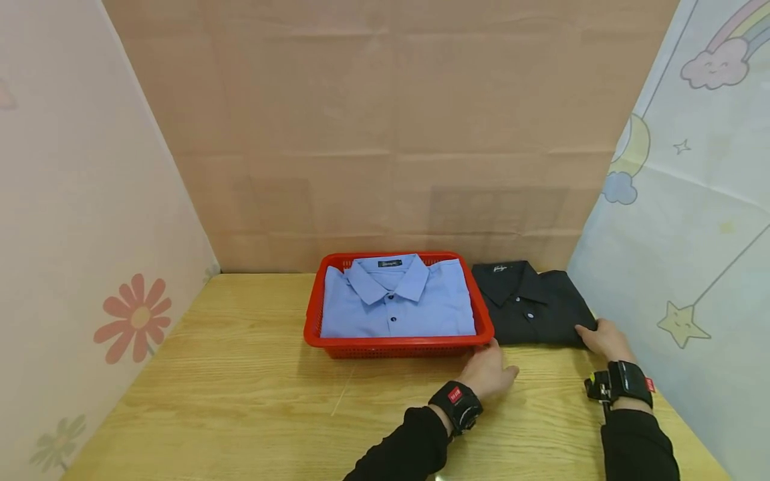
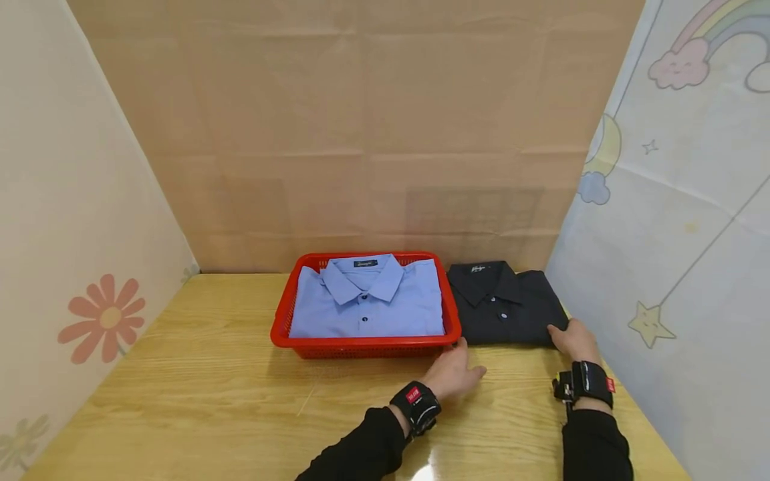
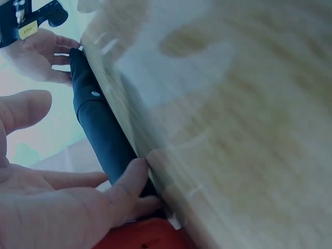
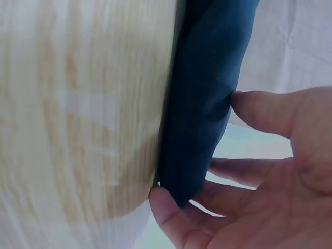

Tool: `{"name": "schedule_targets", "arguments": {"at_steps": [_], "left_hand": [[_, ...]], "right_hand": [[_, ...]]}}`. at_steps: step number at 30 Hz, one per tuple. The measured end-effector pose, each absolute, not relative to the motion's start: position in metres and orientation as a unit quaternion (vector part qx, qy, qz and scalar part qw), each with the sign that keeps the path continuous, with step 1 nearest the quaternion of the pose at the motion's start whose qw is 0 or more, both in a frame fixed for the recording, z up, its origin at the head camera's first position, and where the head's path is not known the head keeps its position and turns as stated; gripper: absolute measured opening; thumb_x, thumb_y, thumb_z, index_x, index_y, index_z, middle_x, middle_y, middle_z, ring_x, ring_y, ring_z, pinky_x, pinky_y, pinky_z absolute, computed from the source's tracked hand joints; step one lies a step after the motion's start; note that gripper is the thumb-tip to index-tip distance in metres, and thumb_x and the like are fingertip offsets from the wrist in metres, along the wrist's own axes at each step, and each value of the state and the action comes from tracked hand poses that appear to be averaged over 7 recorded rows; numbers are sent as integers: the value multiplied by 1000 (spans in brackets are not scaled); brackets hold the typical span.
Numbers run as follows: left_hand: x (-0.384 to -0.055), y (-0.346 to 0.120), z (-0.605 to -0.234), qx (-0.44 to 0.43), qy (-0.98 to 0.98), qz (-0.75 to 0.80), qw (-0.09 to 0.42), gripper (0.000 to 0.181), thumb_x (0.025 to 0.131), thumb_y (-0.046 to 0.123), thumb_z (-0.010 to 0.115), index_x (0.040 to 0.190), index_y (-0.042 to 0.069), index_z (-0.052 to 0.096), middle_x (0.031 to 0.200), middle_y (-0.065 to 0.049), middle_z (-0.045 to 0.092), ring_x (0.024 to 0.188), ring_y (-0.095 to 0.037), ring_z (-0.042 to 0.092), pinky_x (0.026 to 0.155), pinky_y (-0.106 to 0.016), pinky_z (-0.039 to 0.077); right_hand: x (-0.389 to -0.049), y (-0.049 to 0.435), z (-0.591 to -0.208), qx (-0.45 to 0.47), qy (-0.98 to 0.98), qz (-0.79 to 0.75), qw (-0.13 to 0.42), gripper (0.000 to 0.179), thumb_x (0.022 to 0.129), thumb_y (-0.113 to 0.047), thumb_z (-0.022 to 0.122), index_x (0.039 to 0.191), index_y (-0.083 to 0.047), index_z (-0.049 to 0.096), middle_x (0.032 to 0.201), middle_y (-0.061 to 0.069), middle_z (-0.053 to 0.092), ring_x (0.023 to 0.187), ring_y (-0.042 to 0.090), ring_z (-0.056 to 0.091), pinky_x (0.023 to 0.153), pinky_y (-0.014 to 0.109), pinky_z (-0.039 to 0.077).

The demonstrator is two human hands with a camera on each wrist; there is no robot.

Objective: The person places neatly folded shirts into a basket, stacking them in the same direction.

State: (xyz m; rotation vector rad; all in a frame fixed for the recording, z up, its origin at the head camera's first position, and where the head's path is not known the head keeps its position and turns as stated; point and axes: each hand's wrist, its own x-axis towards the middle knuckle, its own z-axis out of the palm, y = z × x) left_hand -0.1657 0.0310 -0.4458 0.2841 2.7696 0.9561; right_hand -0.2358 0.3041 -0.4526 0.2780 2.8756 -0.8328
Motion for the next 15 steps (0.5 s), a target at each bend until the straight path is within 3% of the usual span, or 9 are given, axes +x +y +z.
{"name": "schedule_targets", "arguments": {"at_steps": [6,11,15], "left_hand": [[-167,25,-443,97,931,333,109,66,94,40,63,150,14,39,147,10,46,131,-6,46,105,-25,42],[-170,23,-443,98,925,345,125,70,92,41,64,151,16,36,145,11,48,130,-5,46,106,-25,40],[-172,21,-443,91,914,368,144,78,90,42,67,154,21,29,146,11,47,132,-5,44,109,-26,38]], "right_hand": [[-237,304,-454,110,946,-299,57,76,102,-35,38,137,30,19,131,52,26,117,66,34,97,66,38],[-237,308,-457,109,937,-328,46,81,103,-40,37,141,27,14,135,51,22,119,66,30,97,68,37],[-238,308,-459,92,913,-394,47,82,103,-45,34,143,24,13,124,48,35,93,55,50,78,56,48]]}}
